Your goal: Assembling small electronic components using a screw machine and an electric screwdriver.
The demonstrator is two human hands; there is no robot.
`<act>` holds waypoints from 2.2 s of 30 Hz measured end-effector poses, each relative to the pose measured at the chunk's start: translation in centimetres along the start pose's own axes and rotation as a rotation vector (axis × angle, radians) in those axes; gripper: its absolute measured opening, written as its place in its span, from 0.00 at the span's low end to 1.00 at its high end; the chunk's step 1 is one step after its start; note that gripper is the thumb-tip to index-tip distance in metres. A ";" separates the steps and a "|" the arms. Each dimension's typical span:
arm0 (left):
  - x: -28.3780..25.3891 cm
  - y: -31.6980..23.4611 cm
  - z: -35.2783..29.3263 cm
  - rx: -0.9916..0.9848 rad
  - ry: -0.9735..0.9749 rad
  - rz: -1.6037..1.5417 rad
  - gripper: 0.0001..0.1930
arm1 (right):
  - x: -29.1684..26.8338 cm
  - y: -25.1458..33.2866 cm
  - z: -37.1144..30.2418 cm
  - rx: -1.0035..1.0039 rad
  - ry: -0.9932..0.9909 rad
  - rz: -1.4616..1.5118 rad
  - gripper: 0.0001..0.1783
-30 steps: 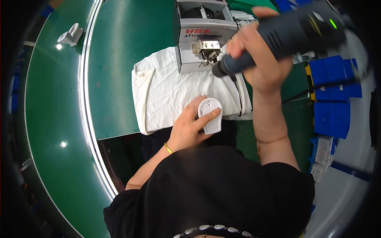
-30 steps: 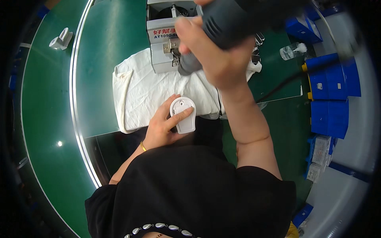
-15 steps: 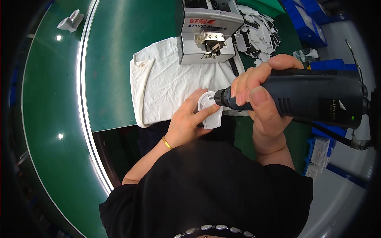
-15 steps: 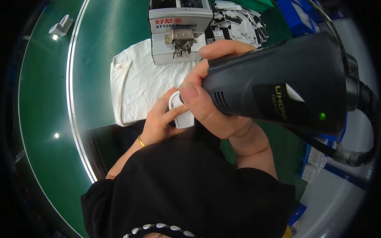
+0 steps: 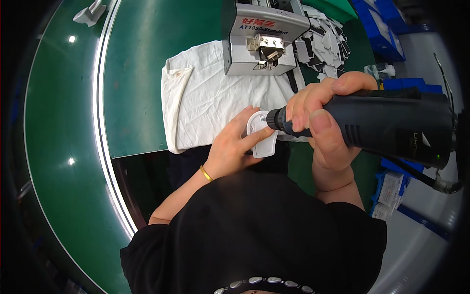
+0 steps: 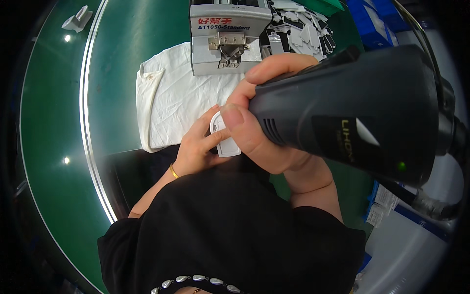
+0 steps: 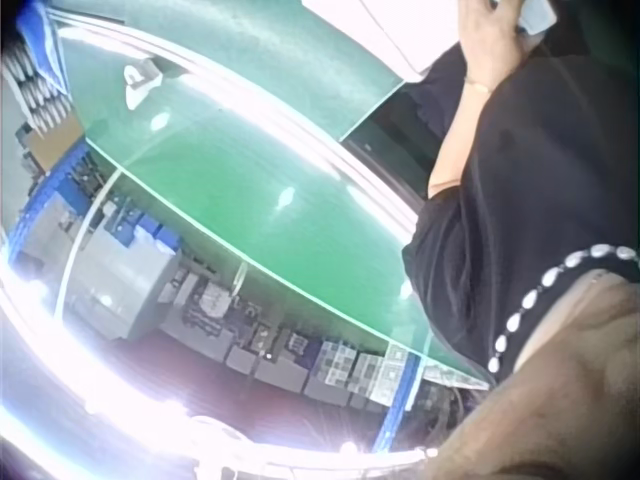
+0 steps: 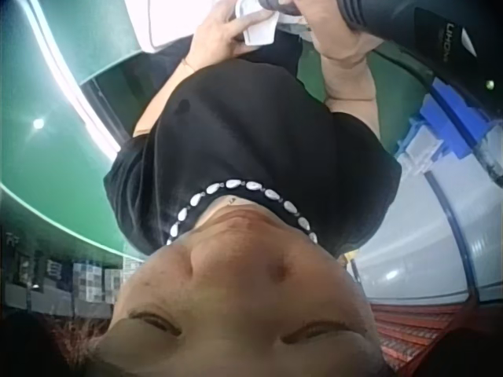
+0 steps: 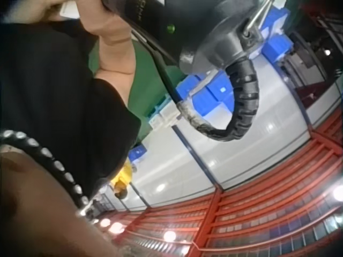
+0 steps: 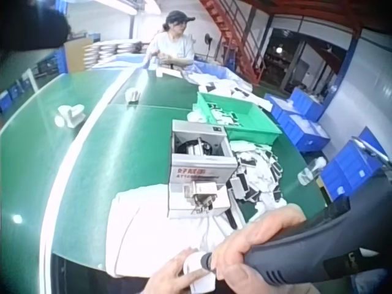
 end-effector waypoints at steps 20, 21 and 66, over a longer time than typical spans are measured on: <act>-0.3 -0.1 0.0 0.003 0.001 0.022 0.35 | 0.9 -1.1 0.2 -0.021 -0.037 0.174 0.28; -0.1 -0.2 0.0 0.005 0.004 0.024 0.36 | 0.7 -1.2 0.2 -0.024 -0.040 0.175 0.28; -36.0 20.3 -14.7 -0.873 -0.895 0.771 0.27 | -3.7 -14.9 -3.9 0.257 -0.389 0.036 0.13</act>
Point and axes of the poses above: each hand's wrist, its own z-axis towards the middle knuckle, its own x-axis out of the palm, y = z × x, the point moved 8 cm from there along z, towards the middle knuckle, and after that the axes turned 3 degrees about z, right-handed, at the moved point
